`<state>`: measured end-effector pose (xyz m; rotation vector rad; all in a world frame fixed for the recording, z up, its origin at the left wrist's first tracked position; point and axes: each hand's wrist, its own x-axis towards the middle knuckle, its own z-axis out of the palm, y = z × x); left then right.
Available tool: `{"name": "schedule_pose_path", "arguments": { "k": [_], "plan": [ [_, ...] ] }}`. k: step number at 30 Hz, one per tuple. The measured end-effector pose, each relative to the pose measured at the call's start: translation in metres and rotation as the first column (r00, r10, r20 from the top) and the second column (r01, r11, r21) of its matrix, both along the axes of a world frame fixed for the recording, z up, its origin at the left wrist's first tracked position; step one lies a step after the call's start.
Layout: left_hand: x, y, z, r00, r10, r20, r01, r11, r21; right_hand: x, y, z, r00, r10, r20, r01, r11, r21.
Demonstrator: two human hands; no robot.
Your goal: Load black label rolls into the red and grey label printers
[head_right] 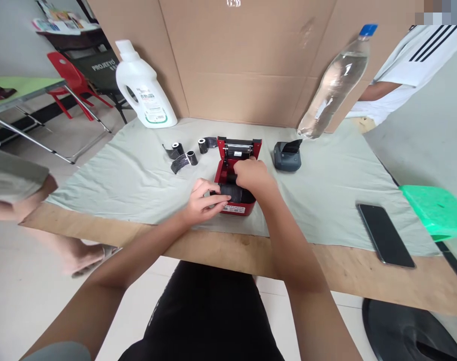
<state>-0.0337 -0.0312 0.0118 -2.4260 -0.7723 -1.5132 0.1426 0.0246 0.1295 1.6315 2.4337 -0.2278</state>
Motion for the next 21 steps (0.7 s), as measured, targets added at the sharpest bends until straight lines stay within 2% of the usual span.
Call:
{"name": "schedule_pose_path", "arguments": {
  "k": [3,6,8,10,12,15,18,21],
  "plan": [
    [-0.001,0.000,-0.002,0.999,0.032,-0.025,-0.033,0.999,-0.030,-0.010,-0.002,-0.002,0.998,-0.009,0.055,0.010,1.000,-0.007],
    [-0.001,0.000,0.000,1.000,0.017,0.000,-0.017,0.999,-0.036,-0.015,-0.002,-0.001,0.998,-0.013,0.068,0.014,1.000,-0.009],
    [0.000,-0.001,0.002,1.000,0.027,0.005,-0.026,0.996,-0.086,-0.013,-0.001,0.002,0.998,-0.014,0.056,0.016,1.000,-0.022],
    [0.000,-0.002,0.005,0.999,0.042,0.000,-0.042,0.983,-0.181,-0.005,0.001,0.007,1.000,0.002,-0.010,-0.003,0.998,-0.060],
    [0.000,-0.003,0.008,1.000,0.027,0.005,-0.025,0.963,-0.267,0.007,0.001,0.017,0.988,0.036,-0.148,-0.055,0.991,-0.122],
    [0.001,-0.003,0.010,0.999,-0.028,0.023,0.034,0.942,-0.335,0.034,-0.004,0.038,0.918,0.042,-0.393,-0.096,0.988,-0.119],
    [0.003,-0.002,0.011,0.997,-0.057,0.050,0.071,0.934,-0.351,0.059,-0.011,0.053,0.803,-0.052,-0.594,0.063,0.998,-0.003],
    [0.007,-0.002,0.011,0.995,-0.044,0.089,0.071,0.940,-0.333,0.074,-0.008,0.053,0.683,-0.049,-0.729,0.185,0.977,0.108]
  ]
}}
